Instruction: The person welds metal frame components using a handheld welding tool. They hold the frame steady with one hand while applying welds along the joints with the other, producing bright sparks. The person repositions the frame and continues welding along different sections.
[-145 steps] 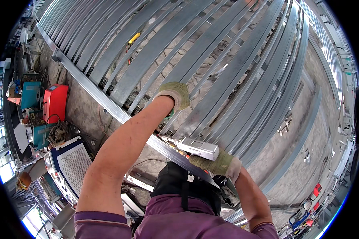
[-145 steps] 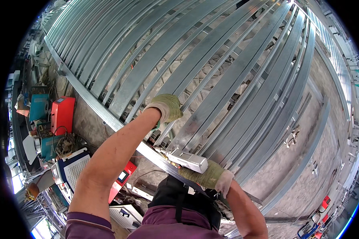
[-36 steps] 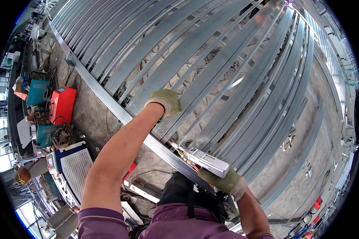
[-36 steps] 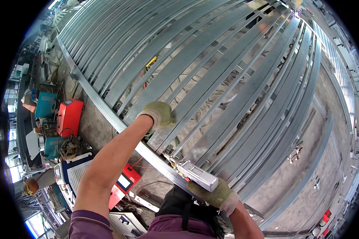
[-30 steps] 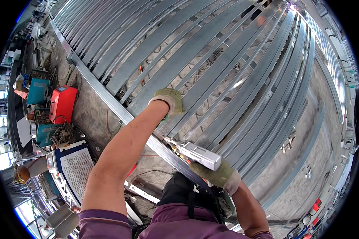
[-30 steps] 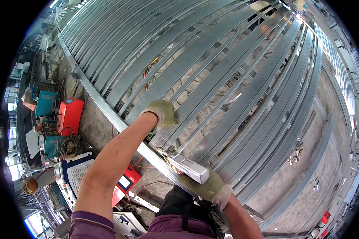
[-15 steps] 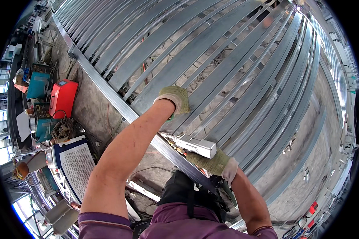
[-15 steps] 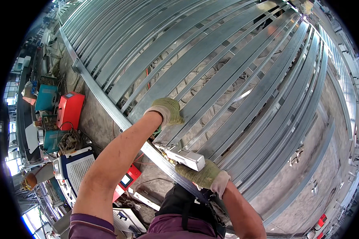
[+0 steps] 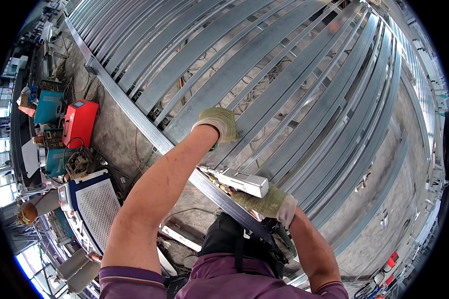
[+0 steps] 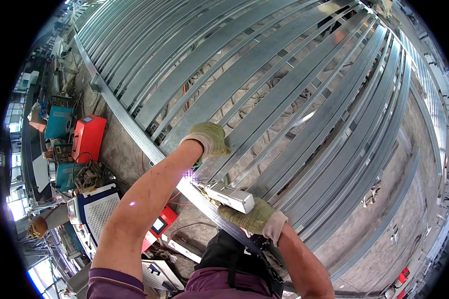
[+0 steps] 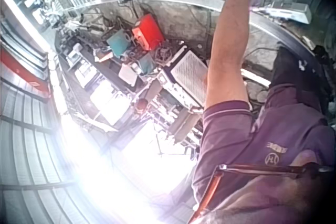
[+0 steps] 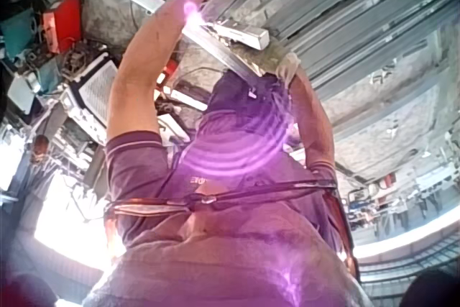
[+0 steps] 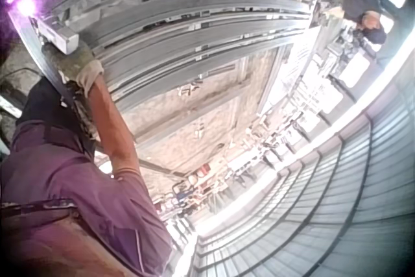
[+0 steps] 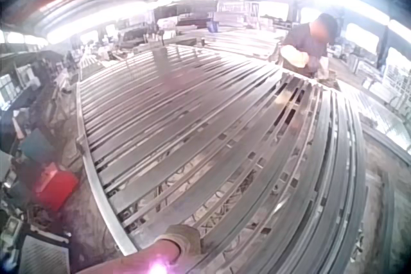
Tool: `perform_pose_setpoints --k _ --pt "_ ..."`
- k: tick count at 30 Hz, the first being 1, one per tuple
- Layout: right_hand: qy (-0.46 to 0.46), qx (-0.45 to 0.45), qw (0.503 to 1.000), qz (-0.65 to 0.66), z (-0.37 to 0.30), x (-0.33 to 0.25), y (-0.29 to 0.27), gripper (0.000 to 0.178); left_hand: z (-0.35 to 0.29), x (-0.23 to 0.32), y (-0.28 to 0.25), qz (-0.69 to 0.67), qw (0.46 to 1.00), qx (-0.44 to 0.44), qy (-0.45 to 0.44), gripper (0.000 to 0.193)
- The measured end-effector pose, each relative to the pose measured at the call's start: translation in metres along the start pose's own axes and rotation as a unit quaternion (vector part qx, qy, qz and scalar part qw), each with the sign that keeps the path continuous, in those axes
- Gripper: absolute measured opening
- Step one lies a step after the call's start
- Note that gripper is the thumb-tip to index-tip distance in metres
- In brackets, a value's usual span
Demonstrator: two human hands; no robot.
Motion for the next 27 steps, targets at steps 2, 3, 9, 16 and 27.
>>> perform_pose_setpoints --k 2,3,9,16,27 --pt "0.041 -0.002 0.998 -0.057 0.000 -0.012 0.003 0.059 0.001 -0.001 0.001 0.002 1.000 0.002 0.002 0.064" --pt "0.068 -0.004 0.993 -0.092 -0.001 -0.020 0.004 0.060 0.001 -0.001 0.001 0.001 1.000 -0.001 -0.001 0.064" --pt "0.067 0.001 0.994 -0.087 -0.002 -0.021 0.005 0.063 0.002 -0.001 0.003 0.004 1.000 -0.001 -0.002 0.065" --pt "0.041 -0.004 0.999 -0.008 -0.002 -0.004 0.000 0.061 0.004 0.000 0.002 0.001 1.000 -0.004 -0.002 0.065" --pt "0.001 -0.011 1.000 0.003 -0.005 -0.008 0.000 0.057 0.005 -0.002 0.004 -0.001 1.000 0.001 -0.006 0.067"
Point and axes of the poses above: each hand's wrist, its own z-axis towards the middle knuckle, its own y-axis out of the palm, x = y × z, the point moved 2 cm from there along z, towards the middle knuckle, and after that the axes turned 3 degrees about x, right-handed, at the moved point
